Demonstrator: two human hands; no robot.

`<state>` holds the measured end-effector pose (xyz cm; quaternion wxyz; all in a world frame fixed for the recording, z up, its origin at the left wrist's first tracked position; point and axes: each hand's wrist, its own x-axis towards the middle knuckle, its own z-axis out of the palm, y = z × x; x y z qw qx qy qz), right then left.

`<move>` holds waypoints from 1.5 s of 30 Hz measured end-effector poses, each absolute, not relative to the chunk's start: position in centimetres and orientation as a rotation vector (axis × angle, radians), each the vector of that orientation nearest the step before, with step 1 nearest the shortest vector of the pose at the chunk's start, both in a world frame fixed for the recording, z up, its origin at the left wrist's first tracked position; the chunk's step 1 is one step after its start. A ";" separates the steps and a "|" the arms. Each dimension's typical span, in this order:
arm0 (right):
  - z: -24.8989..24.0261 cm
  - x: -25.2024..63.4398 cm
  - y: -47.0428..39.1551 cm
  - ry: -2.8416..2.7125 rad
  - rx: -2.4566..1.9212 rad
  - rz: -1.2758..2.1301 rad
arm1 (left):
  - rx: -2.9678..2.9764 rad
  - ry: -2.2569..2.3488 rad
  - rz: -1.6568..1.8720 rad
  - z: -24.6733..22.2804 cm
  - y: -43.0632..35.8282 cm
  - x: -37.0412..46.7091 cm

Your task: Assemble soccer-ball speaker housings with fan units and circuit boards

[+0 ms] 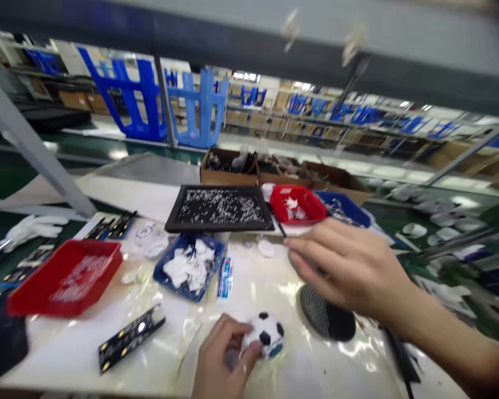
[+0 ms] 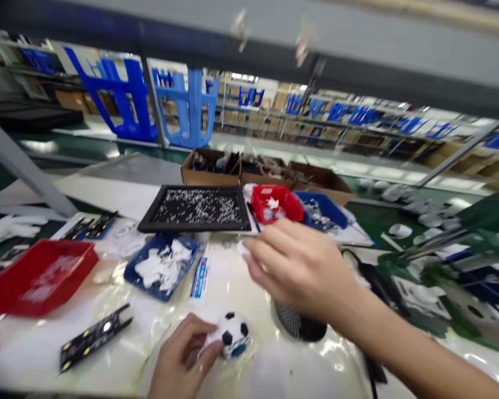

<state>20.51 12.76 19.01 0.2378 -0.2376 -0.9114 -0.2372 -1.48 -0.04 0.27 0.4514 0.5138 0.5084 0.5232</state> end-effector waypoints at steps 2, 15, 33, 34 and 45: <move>15.2 20.2 8.6 -2.622 -0.770 -0.287 | 1.200 1.201 1.350 -0.2 0.2 -1.6; 0.7 15.3 -0.9 -1.634 -1.137 0.654 | 1.176 0.907 1.264 1.0 -0.9 -2.7; 2.2 16.0 0.8 -1.803 -0.878 0.713 | 0.864 0.666 1.080 1.4 -0.4 -1.8; 2.2 16.0 0.8 -1.781 -0.882 0.703 | 0.837 0.672 1.096 1.6 -0.2 -1.8; 3.0 14.5 0.3 -1.452 -0.964 0.814 | 0.648 1.019 1.083 -0.2 0.4 -3.9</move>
